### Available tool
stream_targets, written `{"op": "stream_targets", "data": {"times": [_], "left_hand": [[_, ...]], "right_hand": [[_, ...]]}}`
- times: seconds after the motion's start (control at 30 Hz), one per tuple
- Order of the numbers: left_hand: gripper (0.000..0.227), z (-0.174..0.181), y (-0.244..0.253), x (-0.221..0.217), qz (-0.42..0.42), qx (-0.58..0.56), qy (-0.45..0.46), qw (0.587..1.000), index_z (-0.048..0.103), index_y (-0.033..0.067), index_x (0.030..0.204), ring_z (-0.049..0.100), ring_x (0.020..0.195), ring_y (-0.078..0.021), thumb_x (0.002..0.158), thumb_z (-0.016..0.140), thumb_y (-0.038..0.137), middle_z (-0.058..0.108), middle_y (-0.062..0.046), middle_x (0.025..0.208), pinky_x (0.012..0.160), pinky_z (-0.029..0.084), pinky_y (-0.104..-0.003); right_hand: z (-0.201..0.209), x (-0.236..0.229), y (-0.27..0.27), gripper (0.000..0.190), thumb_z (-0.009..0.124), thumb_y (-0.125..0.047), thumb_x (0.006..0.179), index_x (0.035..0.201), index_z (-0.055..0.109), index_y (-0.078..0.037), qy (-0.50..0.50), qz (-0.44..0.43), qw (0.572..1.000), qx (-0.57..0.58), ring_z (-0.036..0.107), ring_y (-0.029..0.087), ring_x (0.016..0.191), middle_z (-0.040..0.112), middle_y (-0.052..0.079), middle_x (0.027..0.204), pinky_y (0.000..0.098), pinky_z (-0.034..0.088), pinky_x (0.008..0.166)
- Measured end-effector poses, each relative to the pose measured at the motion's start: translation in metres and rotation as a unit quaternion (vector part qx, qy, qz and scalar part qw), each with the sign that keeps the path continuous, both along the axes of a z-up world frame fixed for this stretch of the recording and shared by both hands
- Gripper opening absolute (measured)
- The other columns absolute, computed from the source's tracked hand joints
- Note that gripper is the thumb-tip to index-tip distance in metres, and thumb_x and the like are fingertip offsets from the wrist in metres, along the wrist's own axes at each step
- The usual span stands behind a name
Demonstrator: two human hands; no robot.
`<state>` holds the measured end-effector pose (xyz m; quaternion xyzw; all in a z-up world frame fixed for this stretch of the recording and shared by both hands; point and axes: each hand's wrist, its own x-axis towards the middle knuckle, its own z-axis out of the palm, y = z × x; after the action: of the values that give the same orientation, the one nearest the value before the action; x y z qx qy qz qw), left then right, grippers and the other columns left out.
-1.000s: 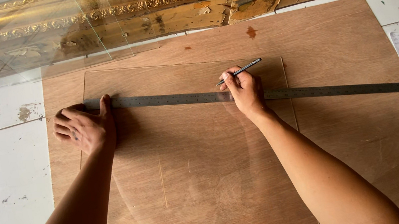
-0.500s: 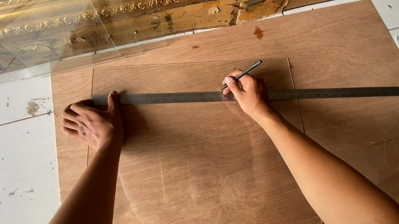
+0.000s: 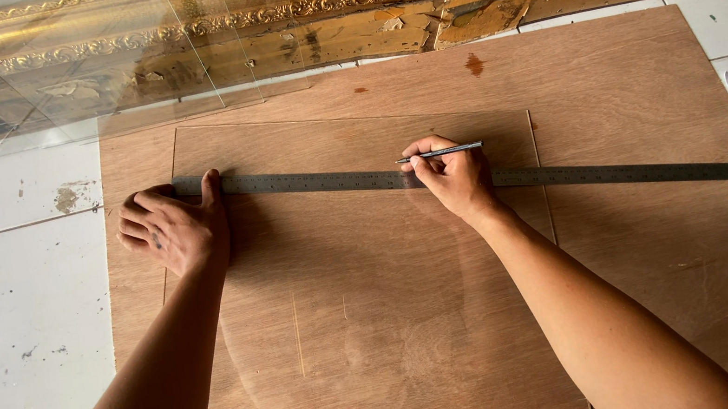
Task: The person marks a glass sheet with a pencil and ruler, scores the glass using a glass cutter guided by the ruler, and snaps the glass along the scored lines by hand.
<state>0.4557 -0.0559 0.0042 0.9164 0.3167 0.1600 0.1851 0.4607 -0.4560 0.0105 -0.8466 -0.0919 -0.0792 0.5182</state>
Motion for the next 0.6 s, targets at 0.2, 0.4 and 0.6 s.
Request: {"op": "stream_targets", "data": {"times": [0.2,0.4,0.6], "left_hand": [[0.081,0.001,0.000,0.001,0.003,-0.001,0.010,1.000,0.048,0.0168,0.125,0.039,0.138,-0.0394,0.094,0.081,0.083,0.044,-0.011,0.133,0.121,0.023,-0.056],[0.085,0.008,-0.003,0.004,0.013,-0.006,0.025,1.000,0.045,0.0161,0.126,0.039,0.140,-0.0414,0.094,0.078,0.087,0.045,-0.014,0.137,0.121,0.024,-0.056],[0.087,0.009,-0.005,-0.002,0.006,0.004,0.028,1.000,0.045,0.0144,0.126,0.038,0.141,-0.0427,0.095,0.075,0.090,0.045,-0.018,0.140,0.119,0.028,-0.055]], "right_hand": [[-0.004,0.002,-0.001,0.018,0.067,-0.013,0.106,0.115,0.083,-0.013,0.010,-0.009,0.999,0.034,0.060,0.006,0.061,0.086,0.006,0.090,0.0204,0.045,0.057],[-0.009,0.024,-0.014,0.019,0.066,-0.018,0.111,0.124,0.079,-0.011,0.031,-0.104,0.983,0.145,0.063,0.005,0.067,0.086,0.011,0.101,0.0184,0.052,0.055],[0.047,0.019,0.004,0.023,0.065,-0.019,0.111,0.130,0.073,-0.010,0.077,-0.180,0.945,0.262,0.071,0.009,0.068,0.084,0.011,0.111,0.0216,0.062,0.048]]}}
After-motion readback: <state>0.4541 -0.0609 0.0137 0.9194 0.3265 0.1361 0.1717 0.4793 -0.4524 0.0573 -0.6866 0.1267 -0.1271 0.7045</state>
